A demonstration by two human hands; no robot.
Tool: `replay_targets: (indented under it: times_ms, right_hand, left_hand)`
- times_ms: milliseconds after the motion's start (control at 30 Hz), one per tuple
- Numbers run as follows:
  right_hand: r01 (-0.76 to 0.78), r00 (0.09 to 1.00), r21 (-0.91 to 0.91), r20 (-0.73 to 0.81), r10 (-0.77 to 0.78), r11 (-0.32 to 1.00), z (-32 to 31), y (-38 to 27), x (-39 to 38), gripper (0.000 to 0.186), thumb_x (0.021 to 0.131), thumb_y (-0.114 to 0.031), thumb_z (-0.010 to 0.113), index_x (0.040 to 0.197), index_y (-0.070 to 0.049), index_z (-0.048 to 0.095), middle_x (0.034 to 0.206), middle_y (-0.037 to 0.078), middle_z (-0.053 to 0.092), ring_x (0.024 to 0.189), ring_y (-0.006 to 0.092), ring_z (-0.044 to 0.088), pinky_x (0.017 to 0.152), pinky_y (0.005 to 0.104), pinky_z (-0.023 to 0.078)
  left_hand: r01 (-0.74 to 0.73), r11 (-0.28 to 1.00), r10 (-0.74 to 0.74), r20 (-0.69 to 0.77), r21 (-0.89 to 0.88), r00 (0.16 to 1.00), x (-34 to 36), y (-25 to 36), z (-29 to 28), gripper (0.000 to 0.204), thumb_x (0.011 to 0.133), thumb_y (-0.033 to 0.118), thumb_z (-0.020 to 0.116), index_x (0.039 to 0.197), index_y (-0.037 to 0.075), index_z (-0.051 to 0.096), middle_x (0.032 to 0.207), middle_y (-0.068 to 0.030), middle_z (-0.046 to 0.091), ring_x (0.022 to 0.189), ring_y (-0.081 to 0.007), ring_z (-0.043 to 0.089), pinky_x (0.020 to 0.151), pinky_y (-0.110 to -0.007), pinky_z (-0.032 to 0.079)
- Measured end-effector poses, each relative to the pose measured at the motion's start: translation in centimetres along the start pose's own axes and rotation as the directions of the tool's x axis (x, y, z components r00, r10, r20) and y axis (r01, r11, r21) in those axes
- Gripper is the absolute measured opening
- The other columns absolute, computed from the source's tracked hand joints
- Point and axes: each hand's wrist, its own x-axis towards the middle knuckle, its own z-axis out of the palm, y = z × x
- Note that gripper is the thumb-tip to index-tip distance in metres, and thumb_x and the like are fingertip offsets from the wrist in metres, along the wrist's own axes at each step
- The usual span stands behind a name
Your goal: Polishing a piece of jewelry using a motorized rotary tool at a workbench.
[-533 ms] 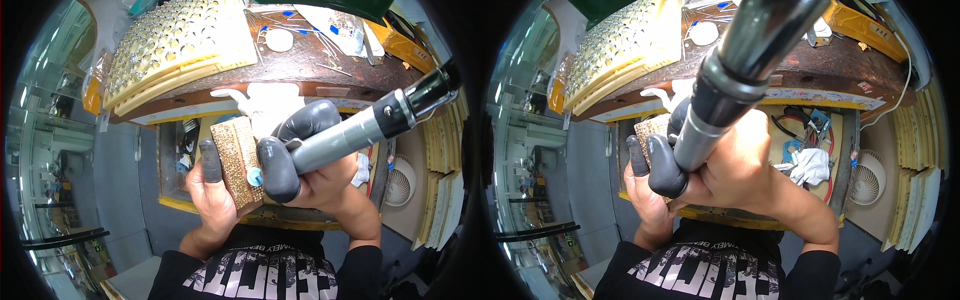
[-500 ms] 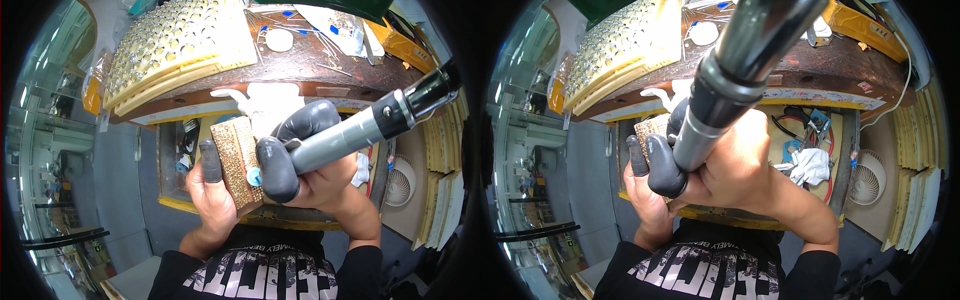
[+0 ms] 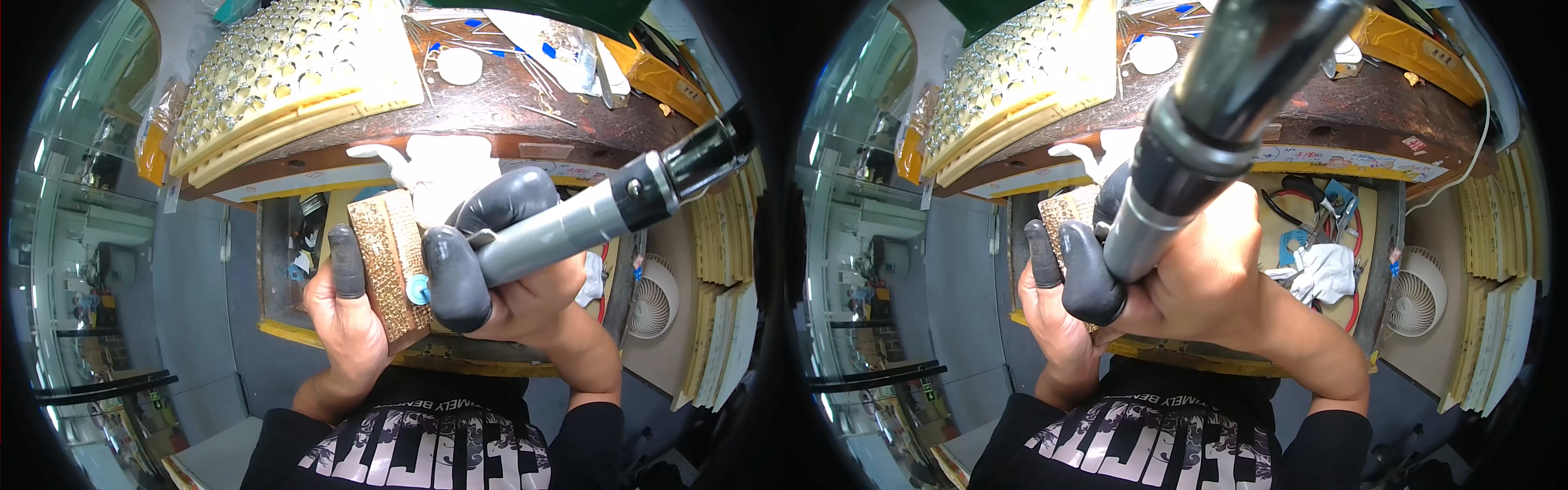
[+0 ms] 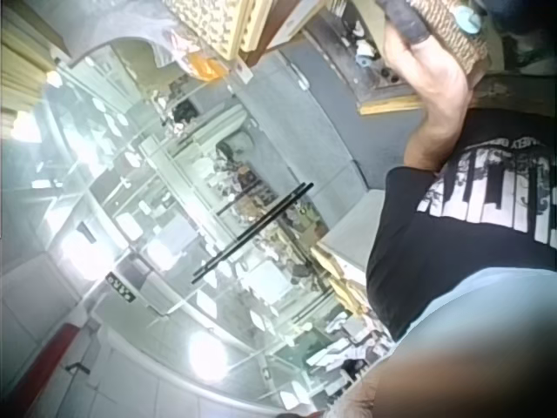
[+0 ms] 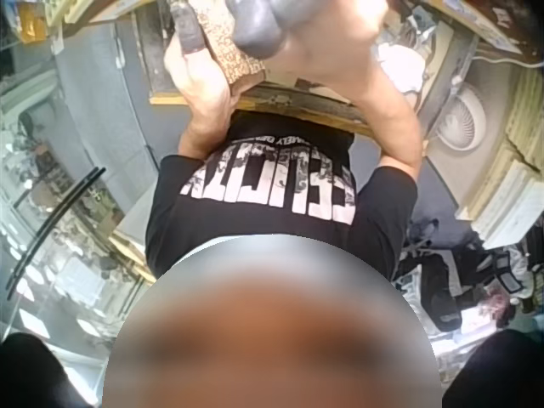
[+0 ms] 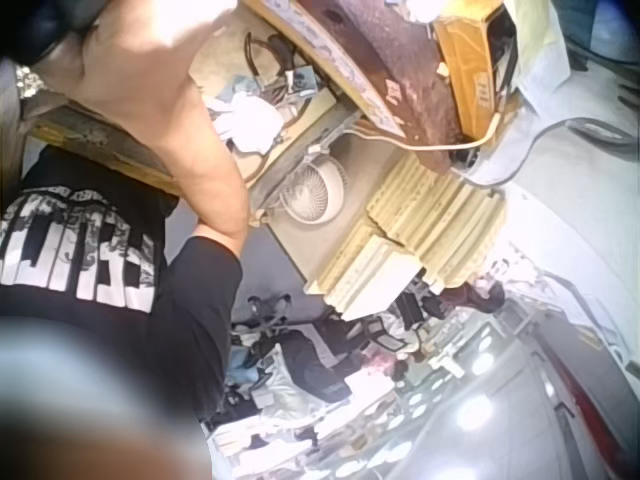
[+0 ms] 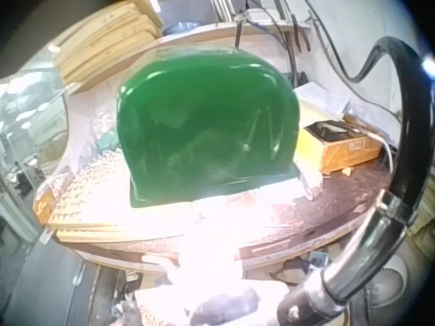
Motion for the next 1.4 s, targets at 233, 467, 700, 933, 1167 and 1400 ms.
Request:
replay_targets:
  times_ms: [233,467,700,933,1167,1400]
  right_hand:
    - [0.053,0.999,-0.006,-0.013,-0.053,0.999,0.0,0.2,0.0,0.018,0.078,0.000,0.074,0.072,0.004,0.058,0.078,0.013,0.060,0.061,0.0176,0.059,0.053,0.0282,0.046]
    - [0.025,1.000,-0.021,0.000,-0.025,0.999,0.0,-0.1,0.1,0.019,0.076,-0.001,0.076,0.070,0.002,0.058,0.077,0.014,0.060,0.061,0.0183,0.059,0.052,0.0288,0.046]
    - [0.022,1.000,-0.030,0.004,-0.022,0.999,-0.1,-0.1,0.3,0.018,0.076,-0.003,0.077,0.071,0.002,0.060,0.077,0.014,0.061,0.061,0.0196,0.059,0.052,0.0299,0.046]
    - [0.016,1.000,-0.031,0.001,-0.016,0.999,-0.2,-0.1,0.2,0.018,0.075,-0.004,0.077,0.071,0.002,0.060,0.076,0.013,0.061,0.061,0.0206,0.060,0.053,0.0302,0.047]
    - [0.031,0.999,-0.023,0.013,-0.031,0.999,-0.2,0.2,0.0,0.018,0.076,-0.005,0.077,0.071,0.001,0.061,0.076,0.013,0.061,0.062,0.0212,0.061,0.053,0.0309,0.048]
    - [0.024,0.999,-0.056,0.037,-0.021,0.998,-0.5,0.5,-0.4,0.016,0.074,-0.008,0.078,0.074,0.002,0.066,0.078,0.013,0.064,0.064,0.0219,0.063,0.056,0.0309,0.050]
  left_hand:
    - [-0.028,0.999,0.028,-0.002,0.028,1.000,0.0,-0.3,-0.2,0.041,0.103,0.031,0.049,0.117,-0.007,0.059,0.102,-0.0132,0.070,0.088,-0.0169,0.069,0.078,-0.031,0.056]
    - [-0.015,0.999,0.015,0.001,-0.037,1.000,-0.1,-0.3,-0.1,0.040,0.103,0.030,0.049,0.117,-0.007,0.059,0.104,-0.0135,0.069,0.091,-0.0175,0.069,0.080,-0.031,0.056]
    - [0.002,1.000,-0.002,-0.031,-0.011,1.000,-0.1,0.0,0.6,0.041,0.105,0.032,0.044,0.115,-0.004,0.060,0.103,-0.0133,0.069,0.090,-0.0176,0.068,0.079,-0.030,0.056]
    - [0.014,0.996,-0.012,0.017,-0.084,1.000,-0.2,-0.3,-0.2,0.046,0.104,0.034,0.045,0.121,-0.007,0.057,0.109,-0.0151,0.068,0.095,-0.0189,0.068,0.082,-0.032,0.056]
    - [-0.034,0.999,0.034,0.005,-0.019,0.999,-0.1,-0.4,0.1,0.050,0.104,0.038,0.043,0.119,-0.007,0.058,0.105,-0.0145,0.069,0.092,-0.0184,0.069,0.080,-0.032,0.057]
    - [-0.032,0.999,0.032,-0.053,-0.004,0.998,-0.2,-0.4,0.6,0.052,0.105,0.039,0.040,0.115,-0.007,0.060,0.099,-0.0129,0.070,0.086,-0.0167,0.069,0.075,-0.030,0.057]
